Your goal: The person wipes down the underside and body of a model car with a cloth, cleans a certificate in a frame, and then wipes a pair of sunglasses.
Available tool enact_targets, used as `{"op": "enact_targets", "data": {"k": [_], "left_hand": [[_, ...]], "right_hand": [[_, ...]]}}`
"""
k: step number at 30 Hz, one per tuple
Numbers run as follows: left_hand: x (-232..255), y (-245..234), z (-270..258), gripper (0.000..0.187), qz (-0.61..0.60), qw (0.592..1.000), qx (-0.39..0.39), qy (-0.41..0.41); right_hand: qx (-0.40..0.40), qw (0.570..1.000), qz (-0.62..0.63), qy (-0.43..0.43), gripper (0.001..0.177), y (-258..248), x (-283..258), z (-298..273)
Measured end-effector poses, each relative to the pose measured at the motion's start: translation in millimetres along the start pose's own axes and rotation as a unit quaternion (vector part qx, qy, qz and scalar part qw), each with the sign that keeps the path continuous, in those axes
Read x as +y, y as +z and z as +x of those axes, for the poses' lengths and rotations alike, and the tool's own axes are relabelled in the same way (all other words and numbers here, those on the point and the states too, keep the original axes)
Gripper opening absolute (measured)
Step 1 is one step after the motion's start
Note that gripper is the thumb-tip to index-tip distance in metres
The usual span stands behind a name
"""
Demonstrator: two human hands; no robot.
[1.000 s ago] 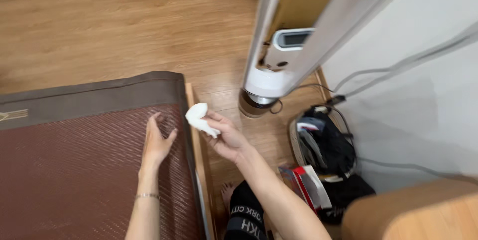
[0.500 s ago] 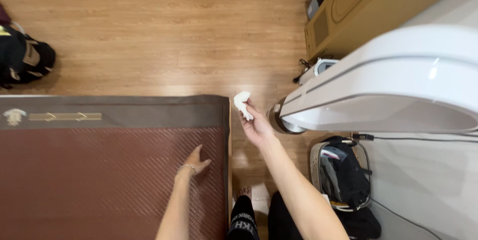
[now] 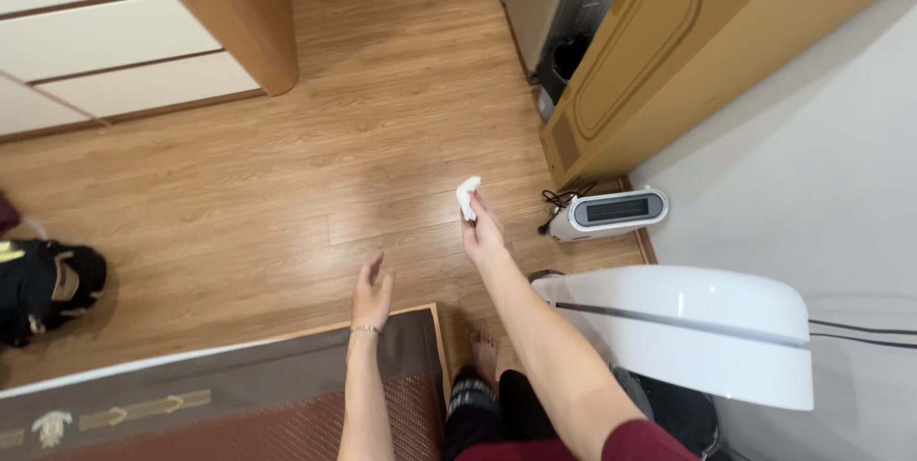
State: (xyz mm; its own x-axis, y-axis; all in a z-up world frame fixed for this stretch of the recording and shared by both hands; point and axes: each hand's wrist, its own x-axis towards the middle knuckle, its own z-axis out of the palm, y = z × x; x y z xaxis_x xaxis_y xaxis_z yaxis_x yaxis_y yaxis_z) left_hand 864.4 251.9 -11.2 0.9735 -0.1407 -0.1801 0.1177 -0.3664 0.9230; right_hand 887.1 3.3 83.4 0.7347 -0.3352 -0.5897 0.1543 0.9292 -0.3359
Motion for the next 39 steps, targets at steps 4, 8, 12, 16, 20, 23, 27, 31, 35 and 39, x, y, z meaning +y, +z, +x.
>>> {"op": "enact_targets", "data": {"k": [4,8,12,16,20,23,27,31,35,39], "left_hand": [[30.1,16.3,54.9,0.048,-0.025,0.999,-0.027,0.030],[59.1,38.5,105.3,0.048,-0.002,0.999,-0.050,0.007],[75.6,69.4,174.2,0.049,-0.011,0.994,-0.106,0.003],[91.8,103.1,244.3,0.051,0.075,0.983,-0.166,-0.024],[97.4,126.0,301.0,0.053,0.074,0.973,-0.215,-0.045],[101.7,137.7,346.9,0.053,0.090,0.967,-0.228,-0.068],[110.8,147.5,382.9,0.051,0.102,0.964,-0.233,-0.076],[115.0,156.1,404.1,0.050,0.104,0.962,-0.231,-0.097],[116.8,163.5,407.6,0.047,0.052,0.965,-0.244,-0.079],[142.7,173.2,390.0,0.032,-0.037,0.955,-0.295,-0.011]], "right_hand": [[0.013,0.999,0.023,-0.022,0.039,24.0,-31.0,47.6],[0.092,0.995,-0.016,-0.034,0.039,30.6,-68.4,114.6],[0.135,0.989,0.000,-0.058,0.038,27.9,-110.0,198.9],[0.146,0.982,0.035,-0.116,0.035,18.0,-136.2,297.0],[0.167,0.967,0.103,-0.163,0.031,1.1,-155.7,380.2],[0.190,0.966,0.119,-0.126,0.026,2.3,-162.9,438.2],[0.225,0.959,0.167,-0.044,0.019,8.6,-161.3,501.3],[0.241,0.944,0.185,-0.128,0.033,3.4,-207.3,568.2],[0.161,0.963,0.150,-0.157,0.063,-16.3,-243.2,585.1],[0.113,0.986,-0.018,-0.120,0.085,-44.7,-187.8,513.6]]}}
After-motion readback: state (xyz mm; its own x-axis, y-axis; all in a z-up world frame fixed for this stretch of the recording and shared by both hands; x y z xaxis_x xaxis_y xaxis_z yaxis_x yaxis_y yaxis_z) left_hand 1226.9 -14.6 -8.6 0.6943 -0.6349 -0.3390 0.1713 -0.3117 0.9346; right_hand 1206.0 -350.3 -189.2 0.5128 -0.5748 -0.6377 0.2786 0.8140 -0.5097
